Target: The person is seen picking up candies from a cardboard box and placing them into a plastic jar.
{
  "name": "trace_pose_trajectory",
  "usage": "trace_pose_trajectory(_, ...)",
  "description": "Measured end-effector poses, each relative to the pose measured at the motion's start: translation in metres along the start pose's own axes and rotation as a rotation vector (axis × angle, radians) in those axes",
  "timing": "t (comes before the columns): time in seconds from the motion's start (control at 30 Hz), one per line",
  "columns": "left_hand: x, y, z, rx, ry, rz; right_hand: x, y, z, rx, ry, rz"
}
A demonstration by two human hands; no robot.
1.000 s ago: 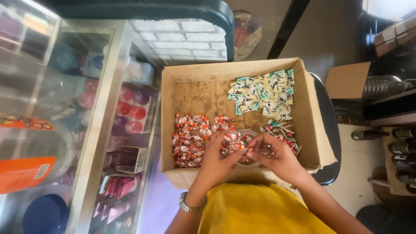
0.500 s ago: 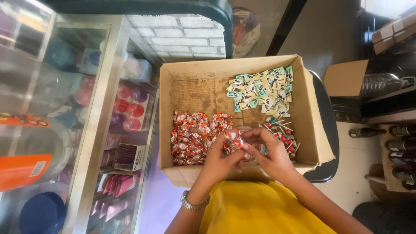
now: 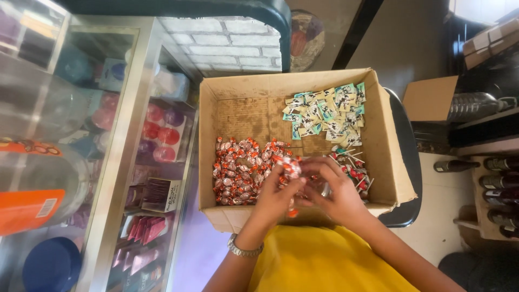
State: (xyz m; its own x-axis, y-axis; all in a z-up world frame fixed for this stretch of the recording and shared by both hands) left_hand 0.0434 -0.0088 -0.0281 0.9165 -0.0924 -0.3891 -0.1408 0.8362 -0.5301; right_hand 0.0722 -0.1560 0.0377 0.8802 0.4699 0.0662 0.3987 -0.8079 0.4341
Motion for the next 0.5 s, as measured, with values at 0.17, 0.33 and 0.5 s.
trace_pose_trajectory(0.17, 0.008, -0.006, -0.02, 0.203, -0.031, 0.041, -0.004, -0.002, 0.02, -0.238, -0.088, 0.089)
trace_pose_trajectory(0.33, 0.034, 0.014, -0.04, -0.009, -0.39, 0.15, -0.003, 0.014, -0.009, -0.206, 0.077, 0.21)
trace_pose_trajectory(0.5, 0.019, -0.016, -0.005, -0.249, -0.398, 0.19, -0.012, 0.006, 0.027, 0.047, -0.262, 0.113)
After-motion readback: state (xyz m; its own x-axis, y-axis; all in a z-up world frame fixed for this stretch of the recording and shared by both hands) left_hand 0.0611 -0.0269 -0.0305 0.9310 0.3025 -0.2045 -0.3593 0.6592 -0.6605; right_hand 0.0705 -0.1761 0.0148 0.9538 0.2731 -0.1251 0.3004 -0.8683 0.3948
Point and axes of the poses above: each hand's wrist, its own x-axis towards the middle knuckle, its own y-axis out of the back of the hand, z = x × y, the point moved 5 cm from there along x, towards the middle knuckle, and after that the axes turned 9 degrees about -x, right-handed, at the moved point
